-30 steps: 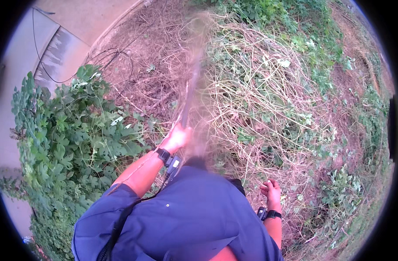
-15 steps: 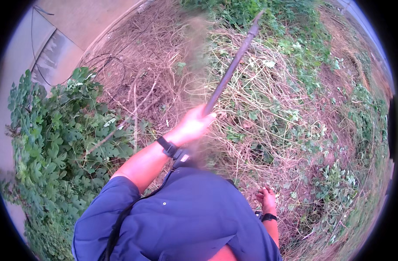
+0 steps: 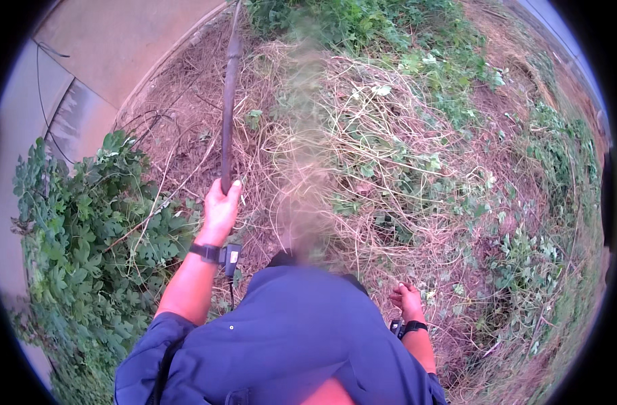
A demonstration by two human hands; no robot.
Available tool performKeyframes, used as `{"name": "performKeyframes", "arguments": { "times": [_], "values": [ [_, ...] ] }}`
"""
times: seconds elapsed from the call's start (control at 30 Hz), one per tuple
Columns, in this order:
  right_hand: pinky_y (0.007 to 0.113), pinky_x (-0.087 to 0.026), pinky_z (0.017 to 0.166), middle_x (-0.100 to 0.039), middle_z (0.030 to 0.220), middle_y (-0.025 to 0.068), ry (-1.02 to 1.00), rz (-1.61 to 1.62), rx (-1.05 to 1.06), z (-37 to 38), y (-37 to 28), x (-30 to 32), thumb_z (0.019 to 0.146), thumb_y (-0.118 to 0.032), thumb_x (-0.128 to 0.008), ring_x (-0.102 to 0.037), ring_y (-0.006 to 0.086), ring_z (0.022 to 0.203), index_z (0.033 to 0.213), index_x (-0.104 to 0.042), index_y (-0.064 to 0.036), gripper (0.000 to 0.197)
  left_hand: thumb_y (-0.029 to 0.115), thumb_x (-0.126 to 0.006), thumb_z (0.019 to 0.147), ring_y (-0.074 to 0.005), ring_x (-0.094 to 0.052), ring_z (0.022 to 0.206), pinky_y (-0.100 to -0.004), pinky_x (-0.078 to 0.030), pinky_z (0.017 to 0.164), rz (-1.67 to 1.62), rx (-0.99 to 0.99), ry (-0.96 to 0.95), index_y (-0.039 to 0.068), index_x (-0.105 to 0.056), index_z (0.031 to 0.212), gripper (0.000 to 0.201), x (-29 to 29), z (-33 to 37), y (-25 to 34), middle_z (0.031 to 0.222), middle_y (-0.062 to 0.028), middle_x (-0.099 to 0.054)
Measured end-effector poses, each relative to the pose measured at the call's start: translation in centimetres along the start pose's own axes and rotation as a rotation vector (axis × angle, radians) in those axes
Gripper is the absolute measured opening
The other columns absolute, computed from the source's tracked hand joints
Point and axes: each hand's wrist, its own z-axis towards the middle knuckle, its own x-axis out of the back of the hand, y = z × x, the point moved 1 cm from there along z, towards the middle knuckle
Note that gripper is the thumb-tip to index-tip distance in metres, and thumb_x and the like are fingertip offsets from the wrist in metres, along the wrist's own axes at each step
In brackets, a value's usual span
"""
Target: The person clears weeds and dry vegetation from an outdoor area using a hand tool, occasionally pulling up vines and gathering the plant debris by hand.
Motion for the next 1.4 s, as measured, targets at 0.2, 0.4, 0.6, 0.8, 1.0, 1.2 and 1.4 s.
{"name": "performKeyframes", "arguments": {
  "times": [0.2, 0.4, 0.6, 0.8, 1.0, 1.2, 1.4],
  "values": [
    [0.033, -0.056, 0.062, -0.060, 0.096, 0.0106, -0.014, 0.016, 0.017, -1.6, 0.2, 2.1, 0.092, -0.017, -0.051, -0.065, 0.0222, 0.073, 0.123, -0.047, -0.0039, 0.033, 0.027, -0.062, 0.089, -0.0074, -0.042, 0.055, -0.0279, -0.038, 0.049, 0.064, -0.004, 0.013, 0.005, -0.055, 0.083, 0.023, 3.5, -2.9, -7.8, 0.064, 0.0025, -0.048],
    [0.034, -0.056, 0.062, -0.062, 0.092, 0.0077, 0.039, 0.041, -0.001, -1.8, 2.4, 5.9, 0.091, -0.018, -0.053, -0.066, 0.0217, 0.070, 0.122, -0.049, -0.0072, 0.033, 0.026, -0.060, 0.090, -0.0105, -0.039, 0.040, -0.0282, -0.032, 0.036, 0.034, 0.525, 0.015, 0.007, -0.049, 0.080, 0.024, 0.9, -7.8, -6.7, 0.058, 0.0018, -0.044],
    [0.035, -0.055, 0.063, -0.063, 0.094, 0.0085, 0.050, 0.069, 0.002, -1.3, 5.0, 9.1, 0.092, -0.020, -0.053, -0.066, 0.0221, 0.074, 0.122, -0.048, -0.0054, 0.035, 0.026, -0.058, 0.090, -0.0100, -0.036, 0.039, -0.0270, -0.029, 0.034, -0.028, 0.667, 0.034, 0.008, -0.048, 0.087, 0.020, 1.5, -10.6, -9.5, 0.057, 0.0025, -0.040],
    [0.035, -0.055, 0.068, -0.063, 0.101, 0.0115, 0.095, 0.127, -0.029, -2.5, 7.4, 12.3, 0.093, -0.023, -0.053, -0.066, 0.0235, 0.078, 0.125, -0.046, -0.0038, 0.038, 0.026, -0.056, 0.091, -0.0106, -0.038, 0.040, -0.0274, -0.029, 0.034, 0.032, 0.673, 0.029, 0.009, -0.047, 0.087, 0.020, 1.5, -10.1, -8.1, 0.057, 0.0020, -0.041],
    [0.035, -0.053, 0.072, -0.062, 0.106, 0.0101, 0.149, 0.290, -0.039, -4.5, 9.7, 12.8, 0.092, -0.024, -0.054, -0.066, 0.0220, 0.083, 0.128, -0.045, -0.0029, 0.042, 0.028, -0.057, 0.091, -0.0117, -0.037, 0.041, -0.0280, -0.030, 0.035, 0.041, 0.633, 0.006, 0.012, -0.044, 0.083, 0.023, 0.8, -7.7, -6.6, 0.056, 0.0017, -0.039],
    [0.033, -0.054, 0.070, -0.063, 0.105, 0.0107, 0.186, 0.329, -0.168, -8.1, 12.6, 11.3, 0.092, -0.022, -0.053, -0.066, 0.0207, 0.082, 0.126, -0.047, -0.0034, 0.040, 0.030, -0.058, 0.091, -0.0121, -0.037, 0.041, -0.0275, -0.032, 0.035, 0.115, 0.624, -0.061, 0.013, -0.042, 0.082, 0.026, -3.3, -5.4, -5.9, 0.056, 0.0014, -0.038],
    [0.031, -0.054, 0.069, -0.063, 0.107, 0.0138, 0.291, 0.341, -0.104, -9.9, 12.1, 12.2, 0.090, -0.021, -0.055, -0.067, 0.0231, 0.081, 0.127, -0.047, -0.0009, 0.043, 0.030, -0.058, 0.091, -0.0124, -0.038, 0.042, -0.0287, -0.032, 0.036, 0.182, 0.631, -0.235, 0.010, -0.041, 0.082, 0.027, -9.9, -5.6, -6.0, 0.057, 0.0009, -0.037]
  ]
}}
